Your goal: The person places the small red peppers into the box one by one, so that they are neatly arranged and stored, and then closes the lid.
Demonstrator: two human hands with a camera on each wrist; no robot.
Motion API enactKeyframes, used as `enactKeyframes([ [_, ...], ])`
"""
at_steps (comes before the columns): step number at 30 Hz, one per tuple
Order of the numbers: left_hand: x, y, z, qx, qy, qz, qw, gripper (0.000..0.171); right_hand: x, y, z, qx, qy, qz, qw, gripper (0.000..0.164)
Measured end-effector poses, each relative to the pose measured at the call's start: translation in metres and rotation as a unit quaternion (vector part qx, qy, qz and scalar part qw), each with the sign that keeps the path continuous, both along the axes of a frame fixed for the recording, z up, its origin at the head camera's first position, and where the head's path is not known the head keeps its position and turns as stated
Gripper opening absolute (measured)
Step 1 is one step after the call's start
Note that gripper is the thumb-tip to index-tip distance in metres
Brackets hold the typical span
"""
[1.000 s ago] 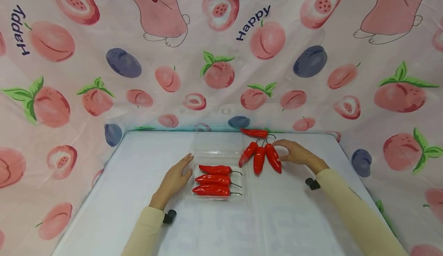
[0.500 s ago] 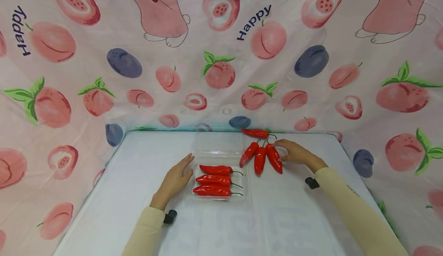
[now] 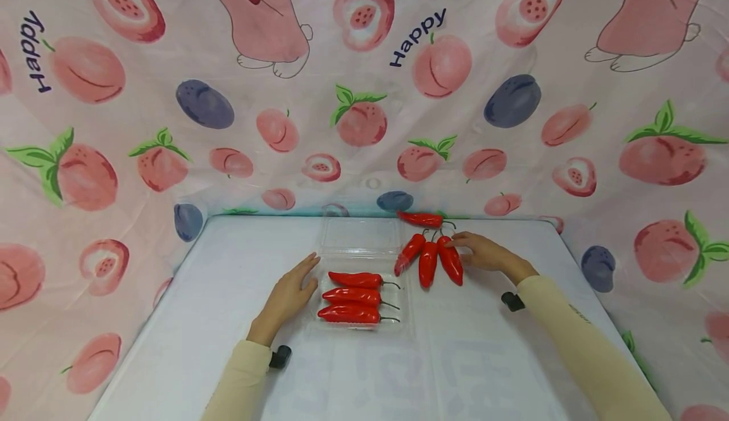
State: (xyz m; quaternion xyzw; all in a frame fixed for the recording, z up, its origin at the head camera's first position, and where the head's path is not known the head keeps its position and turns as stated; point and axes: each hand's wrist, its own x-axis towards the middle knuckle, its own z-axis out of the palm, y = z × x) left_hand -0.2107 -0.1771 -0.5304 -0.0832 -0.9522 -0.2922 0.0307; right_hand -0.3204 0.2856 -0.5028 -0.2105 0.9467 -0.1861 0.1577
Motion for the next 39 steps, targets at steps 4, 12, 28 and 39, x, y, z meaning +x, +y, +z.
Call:
enactKeyframes([
  [4, 0.0, 0.0, 0.001, 0.0, -0.005, 0.001, 1.0, 0.055, 0.001, 0.0, 0.0, 0.005, -0.001, 0.001, 1.0, 0.053],
  [12, 0.0, 0.0, 0.002, -0.001, -0.01, 0.002, 0.9999, 0.055, 0.0, -0.001, -0.001, 0.014, 0.018, -0.003, 1.0, 0.057],
  [28, 0.0, 0.0, 0.001, 0.001, -0.004, 0.003, 1.0, 0.055, 0.004, -0.009, -0.003, 0.034, 0.025, -0.011, 0.999, 0.064],
  [39, -0.001, 0.0, 0.001, 0.0, -0.011, 0.002, 0.9999, 0.055, 0.012, -0.012, 0.0, 0.041, 0.047, 0.011, 0.998, 0.056],
])
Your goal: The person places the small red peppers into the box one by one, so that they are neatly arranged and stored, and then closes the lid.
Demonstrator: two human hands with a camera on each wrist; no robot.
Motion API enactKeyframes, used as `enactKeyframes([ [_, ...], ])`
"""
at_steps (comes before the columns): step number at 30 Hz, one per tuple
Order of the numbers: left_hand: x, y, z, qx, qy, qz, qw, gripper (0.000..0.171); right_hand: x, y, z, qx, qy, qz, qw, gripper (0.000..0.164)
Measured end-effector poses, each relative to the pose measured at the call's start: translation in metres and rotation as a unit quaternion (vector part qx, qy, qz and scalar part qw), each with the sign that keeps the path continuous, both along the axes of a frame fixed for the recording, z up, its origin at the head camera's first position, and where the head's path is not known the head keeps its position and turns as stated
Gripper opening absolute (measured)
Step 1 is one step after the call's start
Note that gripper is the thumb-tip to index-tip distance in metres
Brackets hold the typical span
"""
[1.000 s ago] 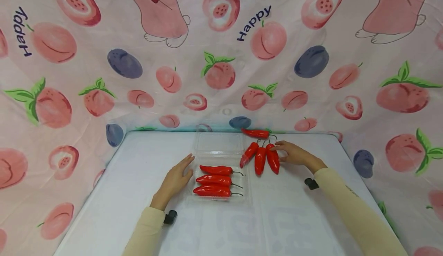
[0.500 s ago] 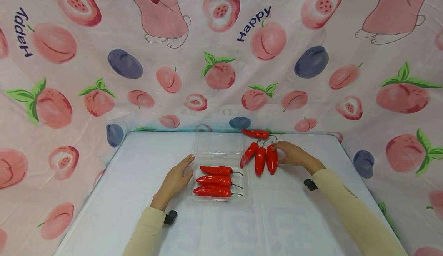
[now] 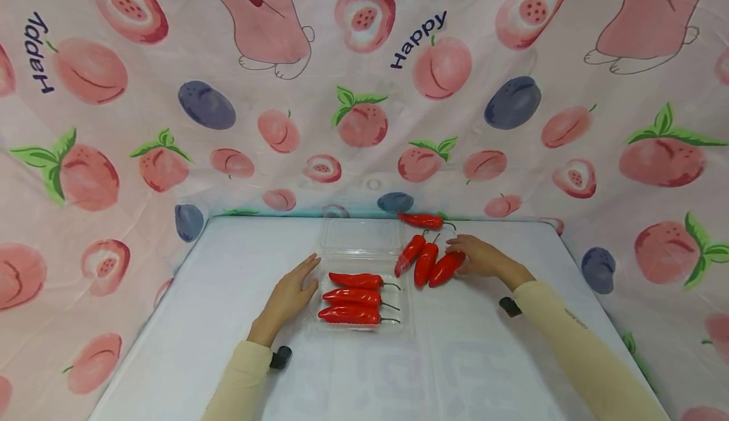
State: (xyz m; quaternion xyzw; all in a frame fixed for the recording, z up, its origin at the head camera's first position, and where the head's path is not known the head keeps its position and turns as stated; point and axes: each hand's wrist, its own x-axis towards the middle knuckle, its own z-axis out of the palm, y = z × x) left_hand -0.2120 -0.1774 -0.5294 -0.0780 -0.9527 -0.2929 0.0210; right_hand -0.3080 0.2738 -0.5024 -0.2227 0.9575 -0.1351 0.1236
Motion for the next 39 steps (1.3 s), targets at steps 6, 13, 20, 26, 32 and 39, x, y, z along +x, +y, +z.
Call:
enactKeyframes([
  [6, 0.0, 0.0, 0.001, 0.002, -0.001, 0.002, 1.0, 0.055, 0.009, -0.002, 0.005, -0.011, -0.014, -0.013, 1.0, 0.05],
  [13, 0.0, 0.0, 0.0, 0.004, -0.006, 0.003, 1.0, 0.055, 0.018, -0.003, 0.004, 0.003, -0.022, -0.011, 1.0, 0.044],
  [20, 0.002, 0.0, -0.002, 0.009, -0.007, 0.003, 0.9999, 0.055, 0.024, -0.004, 0.003, 0.005, -0.025, -0.022, 0.999, 0.044],
  [26, 0.002, 0.0, -0.001, 0.006, -0.007, 0.001, 1.0, 0.055, 0.027, -0.003, 0.005, -0.006, -0.031, -0.027, 0.999, 0.044],
  [32, 0.002, -0.001, 0.0, 0.011, -0.007, 0.0, 0.9999, 0.055, 0.033, 0.0, 0.008, -0.018, -0.024, -0.033, 0.999, 0.044],
  [39, 0.0, -0.002, -0.001, 0.007, 0.003, -0.004, 1.0, 0.055, 0.04, 0.005, 0.012, -0.038, -0.018, -0.036, 0.998, 0.044],
])
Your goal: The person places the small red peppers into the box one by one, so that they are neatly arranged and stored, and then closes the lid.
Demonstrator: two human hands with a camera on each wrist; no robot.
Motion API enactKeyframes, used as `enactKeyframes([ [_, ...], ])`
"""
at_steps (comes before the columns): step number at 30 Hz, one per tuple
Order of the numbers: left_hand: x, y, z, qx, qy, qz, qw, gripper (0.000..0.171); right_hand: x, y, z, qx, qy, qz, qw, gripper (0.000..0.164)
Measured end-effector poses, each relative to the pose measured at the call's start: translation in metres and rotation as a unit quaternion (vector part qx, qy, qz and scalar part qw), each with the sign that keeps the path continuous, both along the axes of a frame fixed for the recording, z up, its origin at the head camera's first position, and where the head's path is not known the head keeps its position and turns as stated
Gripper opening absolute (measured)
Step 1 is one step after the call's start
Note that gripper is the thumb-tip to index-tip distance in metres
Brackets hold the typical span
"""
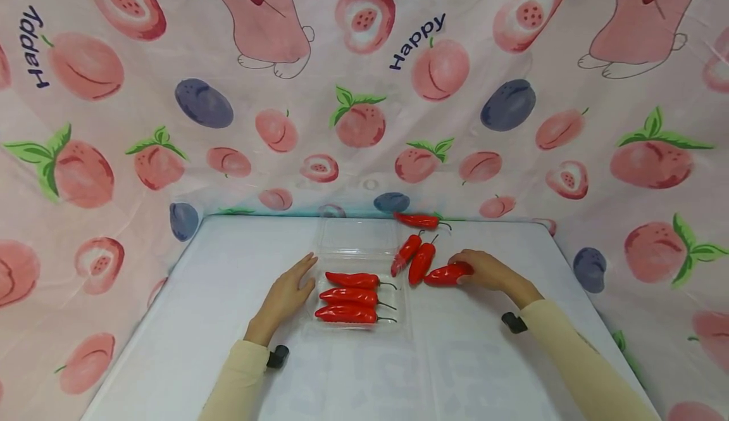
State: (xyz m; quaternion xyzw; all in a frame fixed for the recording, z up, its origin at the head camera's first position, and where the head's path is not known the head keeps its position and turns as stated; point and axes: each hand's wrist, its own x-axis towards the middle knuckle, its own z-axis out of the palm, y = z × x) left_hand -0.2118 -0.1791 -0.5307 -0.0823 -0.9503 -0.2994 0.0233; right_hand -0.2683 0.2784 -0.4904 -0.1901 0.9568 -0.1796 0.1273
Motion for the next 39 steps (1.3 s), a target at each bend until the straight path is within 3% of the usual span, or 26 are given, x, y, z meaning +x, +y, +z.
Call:
enactKeyframes([
  [17, -0.001, -0.001, 0.004, 0.007, -0.001, 0.003, 1.0, 0.055, 0.007, 0.012, -0.016, -0.088, 0.003, -0.023, 0.996, 0.045],
  [32, 0.0, 0.0, 0.0, 0.006, -0.007, 0.001, 1.0, 0.054, 0.015, -0.002, -0.02, -0.136, 0.014, -0.026, 0.99, 0.046],
  [39, 0.001, 0.001, 0.001, 0.006, -0.012, 0.001, 0.9999, 0.055, 0.021, -0.014, -0.015, -0.16, 0.012, -0.028, 0.987, 0.045],
])
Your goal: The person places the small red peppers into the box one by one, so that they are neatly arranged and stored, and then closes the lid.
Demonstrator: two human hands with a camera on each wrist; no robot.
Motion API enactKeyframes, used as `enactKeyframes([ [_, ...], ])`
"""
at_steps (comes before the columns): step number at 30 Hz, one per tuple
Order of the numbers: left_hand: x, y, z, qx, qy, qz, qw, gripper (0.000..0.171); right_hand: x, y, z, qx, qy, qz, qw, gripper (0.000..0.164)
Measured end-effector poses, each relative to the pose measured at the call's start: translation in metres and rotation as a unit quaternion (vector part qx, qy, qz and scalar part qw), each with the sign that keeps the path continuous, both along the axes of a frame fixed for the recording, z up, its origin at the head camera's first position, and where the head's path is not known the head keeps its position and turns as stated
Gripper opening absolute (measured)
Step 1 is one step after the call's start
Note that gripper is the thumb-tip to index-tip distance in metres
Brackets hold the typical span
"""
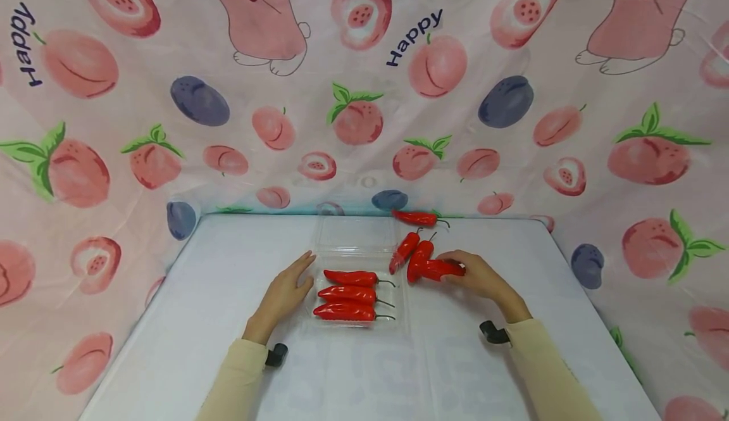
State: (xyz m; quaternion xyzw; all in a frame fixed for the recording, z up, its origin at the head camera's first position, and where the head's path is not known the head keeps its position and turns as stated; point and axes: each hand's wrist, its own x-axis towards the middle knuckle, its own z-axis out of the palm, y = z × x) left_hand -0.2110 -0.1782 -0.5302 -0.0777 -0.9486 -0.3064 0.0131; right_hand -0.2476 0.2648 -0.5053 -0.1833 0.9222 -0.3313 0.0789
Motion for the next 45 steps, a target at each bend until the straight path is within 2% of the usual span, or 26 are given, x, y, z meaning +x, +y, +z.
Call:
enactKeyframes([
  [11, 0.003, 0.0, 0.001, 0.009, -0.003, 0.001, 1.0, 0.054, 0.006, -0.021, 0.011, -0.017, 0.002, -0.003, 1.0, 0.049],
  [31, 0.0, 0.0, -0.002, -0.002, 0.015, -0.003, 0.9999, 0.054, 0.008, -0.055, 0.029, -0.042, 0.008, 0.031, 0.999, 0.046],
  [45, -0.001, 0.0, -0.001, -0.003, 0.016, -0.004, 0.9999, 0.054, 0.01, -0.083, 0.029, -0.031, 0.019, 0.037, 0.999, 0.049],
])
